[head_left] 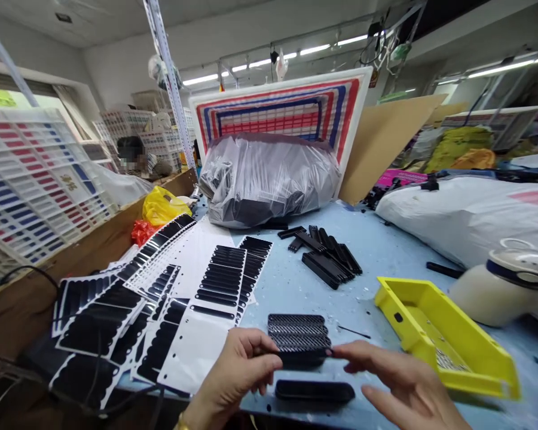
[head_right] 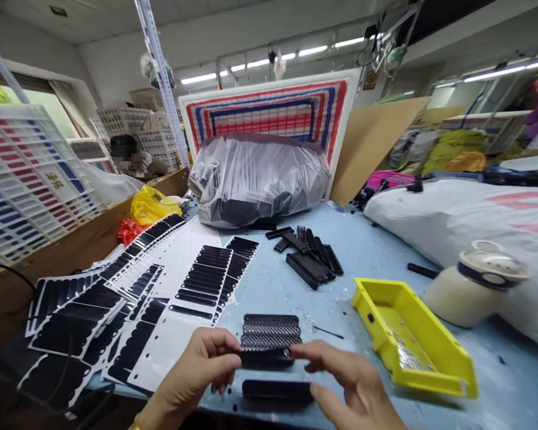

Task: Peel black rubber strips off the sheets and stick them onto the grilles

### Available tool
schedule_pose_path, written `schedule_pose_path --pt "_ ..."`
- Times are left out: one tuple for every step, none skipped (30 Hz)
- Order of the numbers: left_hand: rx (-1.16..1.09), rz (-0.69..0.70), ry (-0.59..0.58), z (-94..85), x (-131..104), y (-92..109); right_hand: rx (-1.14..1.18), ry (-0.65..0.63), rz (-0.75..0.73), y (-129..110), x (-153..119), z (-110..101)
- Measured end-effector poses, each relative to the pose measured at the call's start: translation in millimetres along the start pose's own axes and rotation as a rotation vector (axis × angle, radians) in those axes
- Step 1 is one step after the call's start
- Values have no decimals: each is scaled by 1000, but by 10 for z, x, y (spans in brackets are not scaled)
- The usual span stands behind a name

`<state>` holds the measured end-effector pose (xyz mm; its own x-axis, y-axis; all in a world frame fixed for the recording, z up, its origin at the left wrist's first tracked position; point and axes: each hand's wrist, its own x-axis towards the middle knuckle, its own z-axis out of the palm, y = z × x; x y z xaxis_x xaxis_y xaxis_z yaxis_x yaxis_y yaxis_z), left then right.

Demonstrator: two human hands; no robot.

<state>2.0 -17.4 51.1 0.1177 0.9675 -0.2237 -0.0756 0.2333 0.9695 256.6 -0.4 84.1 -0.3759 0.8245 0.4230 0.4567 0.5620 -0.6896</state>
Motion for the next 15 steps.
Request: schedule_pose_path --pt "106 80 31 15 8 4 -19 27 9 -25 31 -10" --pt "228 175 59 26 15 5 -64 80 -7 -39 62 -6" --pt "347 268 82 36 21 0 -114 131 -40 -42 91 11" --pt "448 348 91 45 26 -12 -154 166 -94 -34 113 38" --pt "523 405 86 54 32 -30 -187 173 -158 -21 127 71" --pt "570 438 69 63 38 -53 -216 159 -213 -6 134 105" --pt "593 460 44 72 47 -80 -242 127 -258 8 133 138" --pt "601 483 23 80 56 -107 -271 85 -281 16 128 166" --pt "602 506 10 87 67 -132 -299 43 -285 20 120 190" --pt "602 526 6 91 78 -153 -319 10 -284 19 113 209" --pt "602 545 8 91 88 -170 -331 -16 -279 17 107 224" --pt "603 559 14 87 97 -182 -335 -37 -271 16 103 237" --pt "603 569 21 81 103 -190 -332 -56 -267 18 102 248" --pt "602 577 26 72 108 -194 -326 -78 -262 26 101 258" --pt "597 585 31 63 110 -198 -317 -102 -260 41 99 270"
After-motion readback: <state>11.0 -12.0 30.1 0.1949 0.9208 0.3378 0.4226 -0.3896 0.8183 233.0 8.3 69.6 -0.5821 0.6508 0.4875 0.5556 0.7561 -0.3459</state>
